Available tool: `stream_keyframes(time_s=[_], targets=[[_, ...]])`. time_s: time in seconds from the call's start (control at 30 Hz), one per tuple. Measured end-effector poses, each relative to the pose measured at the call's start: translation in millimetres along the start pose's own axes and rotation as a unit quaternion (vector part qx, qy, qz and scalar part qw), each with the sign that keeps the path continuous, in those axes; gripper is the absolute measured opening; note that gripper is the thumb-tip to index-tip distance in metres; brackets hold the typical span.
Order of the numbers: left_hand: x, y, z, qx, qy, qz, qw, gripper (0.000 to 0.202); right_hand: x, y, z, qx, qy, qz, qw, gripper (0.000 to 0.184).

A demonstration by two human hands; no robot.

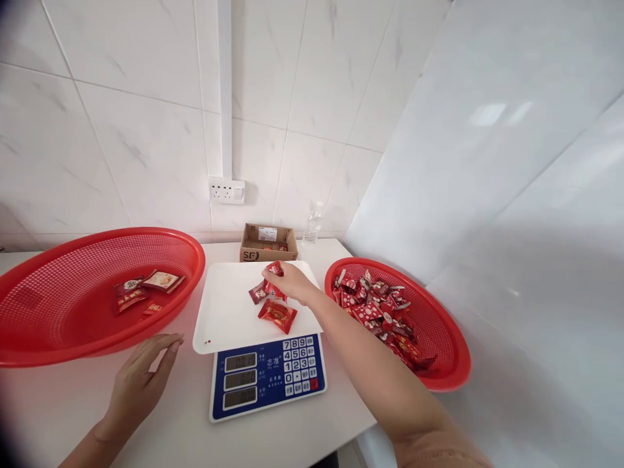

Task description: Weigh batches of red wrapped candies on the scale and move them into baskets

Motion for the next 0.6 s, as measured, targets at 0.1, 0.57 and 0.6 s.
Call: stream_keyframes(time_s=[0.1, 0.57, 0.6], targets=[[0, -1, -0.9, 0.004, -0.005, 0.002, 1.0, 0.013, -2, 6, 9, 0.025, 0.013, -0.009, 1.0, 0.031], [1, -2, -4.2, 0.011, -0.004, 0.0, 1.0, 0.011, 2, 11, 24, 0.004, 0.059, -0.038, 0.998, 0.025], [1, -2, -4.3, 0.011, -0.006, 0.002, 1.0, 0.011, 2, 9, 25, 0.001, 0.064, -0.036, 0.997, 0.024]])
Point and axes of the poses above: each hand's wrist, its own x-axis away from the middle knuckle, its own z-axis out of the back of the hand, y = z × x, the point moved 8 cm from there along -x, towards the middle knuckle, and after that the axes turned 15 degrees about z, right-handed, at the moved point
